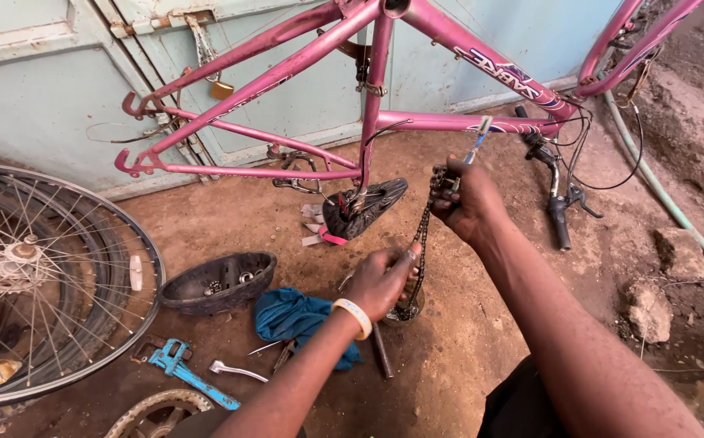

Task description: Cleaning a bicycle chain by scrubbing it with a toothbrush and rotating it to reach all links.

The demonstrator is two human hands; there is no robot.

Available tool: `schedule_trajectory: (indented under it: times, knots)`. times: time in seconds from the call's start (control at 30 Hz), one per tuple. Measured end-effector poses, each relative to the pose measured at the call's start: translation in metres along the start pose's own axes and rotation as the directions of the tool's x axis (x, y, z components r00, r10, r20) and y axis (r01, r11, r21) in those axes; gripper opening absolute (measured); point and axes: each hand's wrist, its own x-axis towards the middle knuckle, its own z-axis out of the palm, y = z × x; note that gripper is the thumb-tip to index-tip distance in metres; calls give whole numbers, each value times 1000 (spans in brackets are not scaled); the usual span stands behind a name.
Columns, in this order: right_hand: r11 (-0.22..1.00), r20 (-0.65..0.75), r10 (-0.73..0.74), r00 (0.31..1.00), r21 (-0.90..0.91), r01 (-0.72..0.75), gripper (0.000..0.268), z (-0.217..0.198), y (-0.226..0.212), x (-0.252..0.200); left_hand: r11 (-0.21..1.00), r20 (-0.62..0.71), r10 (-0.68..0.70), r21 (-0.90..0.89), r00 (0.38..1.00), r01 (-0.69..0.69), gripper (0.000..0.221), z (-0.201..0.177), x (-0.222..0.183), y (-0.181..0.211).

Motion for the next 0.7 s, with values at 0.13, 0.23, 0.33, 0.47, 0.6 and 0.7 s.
schedule_trajectory:
  times: [0.13,0.23,0.33,0.47,0.6,0.7]
  knots:
    - [979,-59,63,996,-189,-73,18,-12,11,12,987,-74,53,155,996,-41,33,-31,-33,61]
    - [912,-63,52,997,-404,-73,14,-31,35,35,987,-125,118,121,985,-103,38,-42,-33,68]
    - [806,-74,83,994,-582,-110,16,-25,55,20,979,-199,199,86,959,-185,43,-49,-14,63]
    - [730,-77,181,981,-658,-186,12,-29,85,29,973,-225,231,40,947,-228,41,-40,-5,49]
    - [591,-19,202,979,-794,-138,29,-37,99,35,963,-197,264,9,944,-268,35,-38,4,44]
    - [337,73,128,989,-941,26,38,-68,120,76,909,-196,372,-120,907,-399,34,-37,4,48]
